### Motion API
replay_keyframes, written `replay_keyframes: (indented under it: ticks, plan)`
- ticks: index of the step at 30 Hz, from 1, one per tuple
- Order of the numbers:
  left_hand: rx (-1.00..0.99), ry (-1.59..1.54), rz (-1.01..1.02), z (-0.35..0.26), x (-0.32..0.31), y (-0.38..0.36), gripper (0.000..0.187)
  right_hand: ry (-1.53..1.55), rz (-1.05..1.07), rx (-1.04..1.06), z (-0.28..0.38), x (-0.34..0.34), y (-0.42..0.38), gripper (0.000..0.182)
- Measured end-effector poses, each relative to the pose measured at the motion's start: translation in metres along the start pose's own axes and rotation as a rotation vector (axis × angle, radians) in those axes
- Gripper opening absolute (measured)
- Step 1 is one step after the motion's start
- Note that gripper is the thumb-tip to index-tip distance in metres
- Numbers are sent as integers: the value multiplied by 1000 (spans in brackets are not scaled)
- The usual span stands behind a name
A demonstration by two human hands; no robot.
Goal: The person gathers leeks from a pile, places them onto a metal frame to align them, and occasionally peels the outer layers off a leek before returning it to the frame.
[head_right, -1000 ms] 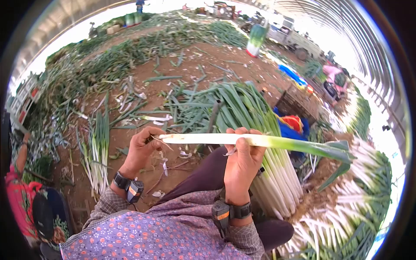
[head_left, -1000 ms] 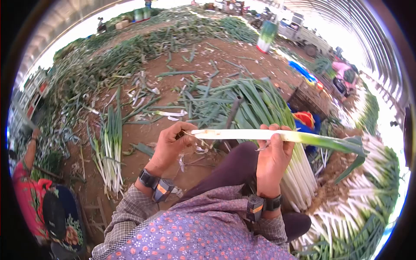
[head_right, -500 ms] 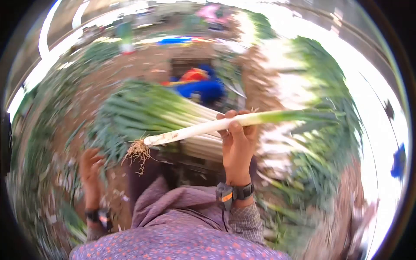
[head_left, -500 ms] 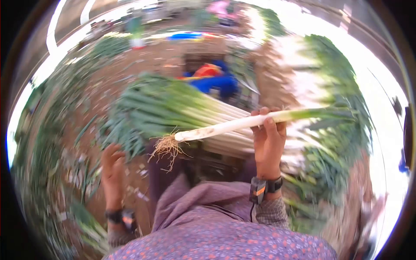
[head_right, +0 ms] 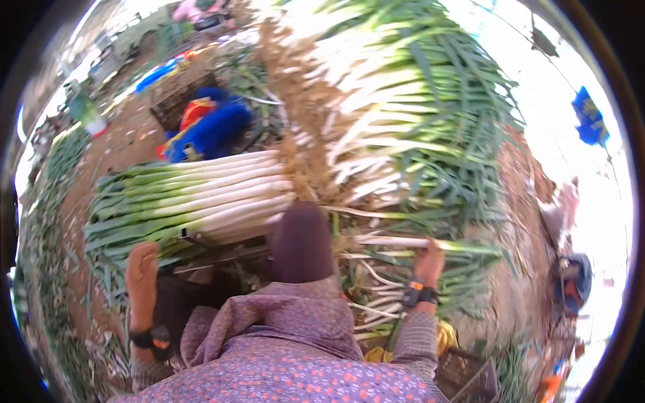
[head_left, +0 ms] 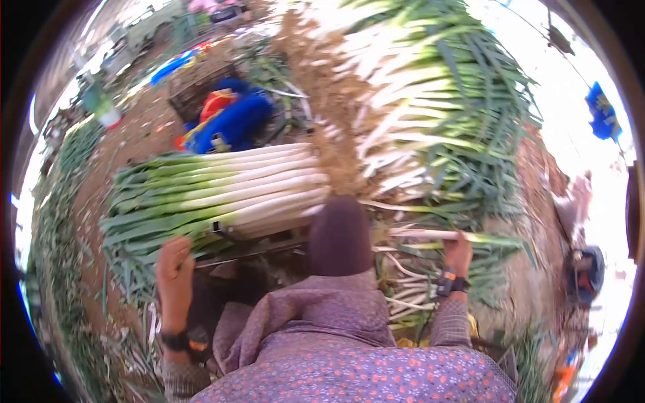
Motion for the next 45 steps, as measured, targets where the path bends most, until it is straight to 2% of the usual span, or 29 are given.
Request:
replay_keyframes:
  ticks: [1,3,4,5,6,7,9,11,12,13,15,17,20,21,23,26,30,31,32,33,35,37,38,39,40,41,42,43,45]
  plan:
    - [-17,27,23,0,-5,9,26,-41,26,-23,-27,-14,12,28]
    - [-40,86,45,7,-9,32,25,-330,-68,-42,-181,-90,47,30]
    - [-45,120,39,14,-8,45,23,-679,118,-95,-185,-94,55,26]
    - [-49,147,19,25,-6,59,22,-447,70,-135,-180,-88,72,25]
    - [-54,174,6,38,-5,74,21,236,44,-396,-139,-81,83,26]
    - [-61,201,0,49,-5,90,20,892,-157,-648,-73,-63,90,27]
    - [-116,263,24,61,-12,126,18,1130,-35,-506,109,-41,115,30]
    - [-122,316,62,78,-26,162,19,985,328,-139,254,-44,130,32]
    - [-144,367,83,91,-34,180,20,916,578,-85,309,-70,132,31]
    - [-167,418,108,106,-43,197,22,877,736,13,366,-86,120,34]
    - [-199,527,177,129,-55,229,26,573,848,537,455,-124,98,40]
    - [-208,637,263,150,-70,252,30,453,638,864,500,-171,82,48]
    - [-187,734,425,187,-89,262,32,234,548,728,531,-222,79,53]
    - [-180,755,477,195,-94,257,32,176,521,764,535,-229,76,54]
    - [-176,738,417,196,-90,247,30,60,473,820,532,-237,63,57]
    - [-197,712,325,178,-86,237,28,64,479,814,528,-242,55,59]
    - [-241,691,377,185,-92,241,26,139,320,898,520,-244,52,57]
    - [-272,674,314,182,-91,241,25,130,604,794,521,-243,61,57]
    - [-231,636,363,188,-94,242,24,256,510,851,514,-231,65,56]
    - [-194,676,364,187,-96,242,22,262,702,692,509,-204,77,53]
    - [-168,730,345,190,-95,238,27,563,625,734,474,-154,105,50]
    - [-245,770,347,197,-100,238,33,603,492,757,408,-106,145,44]
    - [-275,795,339,201,-100,239,36,724,598,236,351,-91,162,40]
    - [-221,776,382,211,-100,241,40,608,430,149,291,-83,179,36]
    - [-165,758,427,221,-99,243,43,738,392,-226,227,-81,180,30]
    - [-109,740,474,226,-100,242,46,926,209,-441,160,-92,173,27]
    - [-132,760,477,218,-101,241,48,861,128,-554,101,-111,163,28]
    - [-108,773,494,214,-101,241,49,685,174,-394,48,-148,158,26]
    - [-65,787,528,208,-105,241,51,53,290,-27,47,-182,145,16]
Point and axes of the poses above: each hand's wrist, its own y-axis towards the middle knuckle, its own x-axis out of the back of the hand, z = x × y, the point moved 8 cm from there along y, towards the middle knuckle, and after that the axes turned 2 degrees about y, right-handed, at the moved point
